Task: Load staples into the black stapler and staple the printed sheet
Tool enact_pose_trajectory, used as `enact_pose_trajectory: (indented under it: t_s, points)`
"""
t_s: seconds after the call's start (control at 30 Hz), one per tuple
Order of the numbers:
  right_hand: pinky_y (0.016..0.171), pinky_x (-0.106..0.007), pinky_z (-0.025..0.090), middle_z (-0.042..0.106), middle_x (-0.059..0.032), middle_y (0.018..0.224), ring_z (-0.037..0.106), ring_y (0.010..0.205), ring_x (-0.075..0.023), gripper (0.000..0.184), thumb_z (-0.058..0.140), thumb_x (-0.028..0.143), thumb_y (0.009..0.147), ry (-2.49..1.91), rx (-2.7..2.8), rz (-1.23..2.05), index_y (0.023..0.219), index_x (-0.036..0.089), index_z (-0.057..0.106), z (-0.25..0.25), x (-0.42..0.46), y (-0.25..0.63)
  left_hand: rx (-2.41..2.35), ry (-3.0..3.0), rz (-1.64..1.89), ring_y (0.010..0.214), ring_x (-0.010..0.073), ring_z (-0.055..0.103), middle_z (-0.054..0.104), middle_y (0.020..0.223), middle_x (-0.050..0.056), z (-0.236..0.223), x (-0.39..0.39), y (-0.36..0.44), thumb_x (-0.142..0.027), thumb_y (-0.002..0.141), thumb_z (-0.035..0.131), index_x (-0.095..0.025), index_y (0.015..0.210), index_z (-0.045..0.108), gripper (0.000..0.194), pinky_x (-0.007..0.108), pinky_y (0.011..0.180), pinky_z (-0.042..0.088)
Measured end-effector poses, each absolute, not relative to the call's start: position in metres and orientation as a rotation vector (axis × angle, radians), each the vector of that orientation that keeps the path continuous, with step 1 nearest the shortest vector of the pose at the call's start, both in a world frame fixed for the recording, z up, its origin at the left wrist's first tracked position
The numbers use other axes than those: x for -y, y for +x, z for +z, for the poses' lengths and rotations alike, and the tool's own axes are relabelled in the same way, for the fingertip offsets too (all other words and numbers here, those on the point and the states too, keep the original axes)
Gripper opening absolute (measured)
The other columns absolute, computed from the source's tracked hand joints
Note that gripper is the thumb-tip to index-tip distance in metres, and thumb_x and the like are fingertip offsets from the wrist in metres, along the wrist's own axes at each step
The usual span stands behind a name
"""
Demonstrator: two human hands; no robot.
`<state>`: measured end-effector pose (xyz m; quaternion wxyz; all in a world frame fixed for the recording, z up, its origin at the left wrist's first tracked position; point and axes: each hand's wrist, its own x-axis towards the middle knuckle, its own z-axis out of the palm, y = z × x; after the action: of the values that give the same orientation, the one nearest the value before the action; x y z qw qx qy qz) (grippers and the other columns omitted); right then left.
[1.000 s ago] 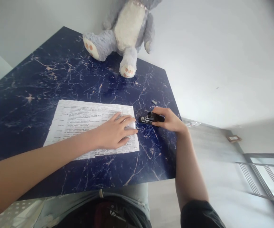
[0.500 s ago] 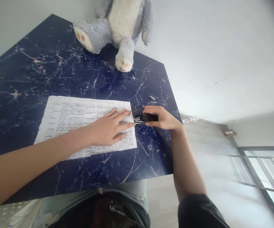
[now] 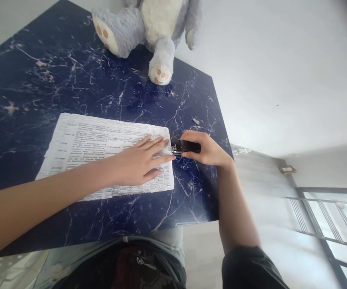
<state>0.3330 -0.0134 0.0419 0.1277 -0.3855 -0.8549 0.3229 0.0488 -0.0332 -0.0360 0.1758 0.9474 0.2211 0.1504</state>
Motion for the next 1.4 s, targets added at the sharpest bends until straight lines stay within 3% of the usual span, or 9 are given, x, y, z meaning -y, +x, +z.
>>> enact_pose_trajectory:
  t_s: [0.13, 0.27, 0.57, 0.8, 1.1, 1.2, 1.27, 1.4]
  points:
    - [0.086, -0.036, 0.045, 0.067, -0.0073, 0.102, 0.060, 0.092, -0.0220, 0.038, 0.052, 0.056, 0.106, -1.133, 2.434, 0.961, 0.109, 0.021, 0.067, 0.038, 0.016, 0.326, -0.635, 2.686, 0.430, 0.162, 0.0353, 0.023, 0.030, 0.175, 0.009, -0.037, 0.034, 0.050, -0.045, 0.108, 0.048, -0.027, 0.160, 0.045, 0.056, 0.055, 0.133, 0.011]
    - [0.085, -0.036, 0.043, 0.066, -0.0066, 0.097, 0.059, 0.089, -0.0209, 0.047, 0.034, 0.054, 0.112, -1.259, 2.419, 0.846, 0.102, 0.020, 0.065, 0.035, 0.022, 0.315, -0.653, 2.702, 0.392, 0.163, 0.0342, 0.021, 0.029, 0.175, 0.010, -0.035, 0.037, 0.052, -0.044, 0.108, 0.046, -0.026, 0.158, 0.047, 0.053, 0.056, 0.132, 0.010]
    - [0.070, -0.035, 0.033, 0.058, -0.0042, 0.078, 0.052, 0.074, -0.0195, 0.051, 0.031, 0.053, 0.113, -1.516, 2.385, 0.479, 0.077, 0.022, 0.049, 0.027, 0.031, 0.294, -0.656, 2.674, 0.375, 0.164, 0.0361, 0.018, 0.024, 0.176, 0.013, -0.032, 0.043, 0.056, -0.039, 0.107, 0.046, -0.023, 0.158, 0.047, 0.053, 0.059, 0.132, 0.008]
    - [0.067, -0.035, 0.031, 0.061, -0.0064, 0.079, 0.053, 0.075, -0.0209, 0.051, 0.034, 0.049, 0.113, -1.616, 2.399, 0.313, 0.075, 0.021, 0.053, 0.025, 0.034, 0.289, -0.656, 2.662, 0.422, 0.163, 0.0359, 0.021, 0.025, 0.176, 0.011, -0.034, 0.042, 0.055, -0.040, 0.107, 0.048, -0.026, 0.159, 0.046, 0.054, 0.058, 0.133, 0.009]
    - [0.071, -0.038, 0.035, 0.067, -0.0144, 0.091, 0.055, 0.087, -0.0268, 0.041, 0.036, 0.035, 0.111, -1.598, 2.575, -0.072, 0.090, 0.018, 0.067, 0.015, 0.037, 0.273, -0.638, 2.645, 0.436, 0.163, 0.0365, 0.021, 0.024, 0.177, 0.011, -0.035, 0.041, 0.055, -0.039, 0.107, 0.051, -0.027, 0.158, 0.049, 0.053, 0.059, 0.133, 0.009]
    - [0.069, -0.037, 0.035, 0.067, -0.0135, 0.088, 0.057, 0.086, -0.0259, 0.043, 0.036, 0.037, 0.111, -1.602, 2.529, -0.009, 0.088, 0.017, 0.067, 0.015, 0.035, 0.278, -0.650, 2.685, 0.393, 0.163, 0.0370, 0.020, 0.021, 0.177, 0.011, -0.033, 0.039, 0.053, -0.042, 0.107, 0.051, -0.026, 0.158, 0.049, 0.053, 0.059, 0.133, 0.013]
    - [0.069, -0.035, 0.035, 0.068, -0.0104, 0.092, 0.059, 0.087, -0.0243, 0.037, 0.039, 0.041, 0.111, -1.547, 2.534, 0.200, 0.097, 0.019, 0.066, 0.021, 0.032, 0.289, -0.660, 2.719, 0.341, 0.164, 0.0367, 0.018, 0.019, 0.177, 0.012, -0.031, 0.037, 0.050, -0.045, 0.108, 0.049, -0.026, 0.159, 0.047, 0.055, 0.058, 0.132, 0.015]
    - [0.070, -0.033, 0.037, 0.069, -0.0055, 0.099, 0.060, 0.087, -0.0223, 0.025, 0.066, 0.046, 0.098, -1.316, 2.627, 0.527, 0.107, 0.023, 0.062, 0.030, 0.022, 0.319, -0.674, 2.761, 0.261, 0.164, 0.0341, 0.016, 0.017, 0.178, 0.012, -0.029, 0.034, 0.047, -0.048, 0.109, 0.047, -0.027, 0.162, 0.042, 0.057, 0.057, 0.132, 0.018]
